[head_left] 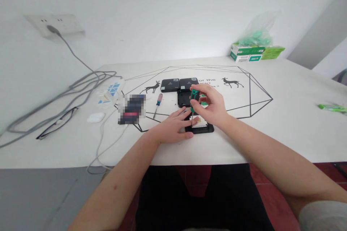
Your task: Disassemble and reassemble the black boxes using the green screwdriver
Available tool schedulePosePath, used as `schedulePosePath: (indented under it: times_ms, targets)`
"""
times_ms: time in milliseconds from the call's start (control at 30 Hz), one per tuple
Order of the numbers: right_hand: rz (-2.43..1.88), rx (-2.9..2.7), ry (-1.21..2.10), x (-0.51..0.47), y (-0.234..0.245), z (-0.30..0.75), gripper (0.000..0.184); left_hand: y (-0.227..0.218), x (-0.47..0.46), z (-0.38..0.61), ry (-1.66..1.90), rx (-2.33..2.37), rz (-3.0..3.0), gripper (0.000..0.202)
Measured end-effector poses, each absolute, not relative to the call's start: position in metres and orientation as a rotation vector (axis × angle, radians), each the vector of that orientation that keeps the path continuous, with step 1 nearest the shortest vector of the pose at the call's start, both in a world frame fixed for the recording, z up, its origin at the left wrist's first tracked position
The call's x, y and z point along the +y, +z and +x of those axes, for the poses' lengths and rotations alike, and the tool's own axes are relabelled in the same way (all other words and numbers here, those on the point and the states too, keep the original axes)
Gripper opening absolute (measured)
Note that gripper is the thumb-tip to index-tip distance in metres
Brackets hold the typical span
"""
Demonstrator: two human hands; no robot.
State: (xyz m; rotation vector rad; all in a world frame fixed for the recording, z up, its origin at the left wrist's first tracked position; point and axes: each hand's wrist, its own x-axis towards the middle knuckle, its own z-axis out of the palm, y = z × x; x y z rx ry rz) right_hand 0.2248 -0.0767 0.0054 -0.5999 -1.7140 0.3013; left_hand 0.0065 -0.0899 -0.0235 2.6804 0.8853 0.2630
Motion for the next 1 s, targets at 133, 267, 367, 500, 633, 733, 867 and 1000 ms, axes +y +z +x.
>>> schedulePosePath:
  times_ms: [133, 267, 367, 500, 633, 733, 867, 1000]
  targets:
    - [-0.603, -1.736, 0.299, -0.077, 0.007, 0.226, 0.035, -0.022, -0.089, 0.001, 0.281, 0.874, 2.653, 0.060]
    - [-0.582, -1.731, 0.286, -0.076, 0.007, 0.226, 0.035, -0.020, -0.087, -0.003, 0.323, 0.854, 2.607, 0.057]
    - [-0.577, -1.753, 0.248, -0.077, 0.006, 0.226, 0.035, -0.020, -0.085, -0.004, 0.371, 0.840, 2.577, 0.050]
    - [-0.579, -1.769, 0.224, -0.078, 0.007, 0.226, 0.034, -0.022, -0.083, -0.006, 0.416, 0.829, 2.538, 0.046]
    - [-0.548, -1.757, 0.217, -0.078, 0.008, 0.226, 0.034, -0.023, -0.081, -0.006, 0.426, 0.813, 2.530, 0.046]
    - [-0.534, -1.764, 0.198, -0.078, 0.008, 0.226, 0.034, -0.024, -0.080, -0.006, 0.431, 0.804, 2.539, 0.046]
    - [-0.562, -1.782, 0.205, -0.079, 0.008, 0.225, 0.034, -0.024, -0.080, -0.004, 0.472, 0.801, 2.549, 0.044]
    - [-0.521, -1.798, 0.258, -0.079, 0.009, 0.224, 0.033, -0.022, -0.083, -0.001, 0.518, 0.792, 2.572, 0.035]
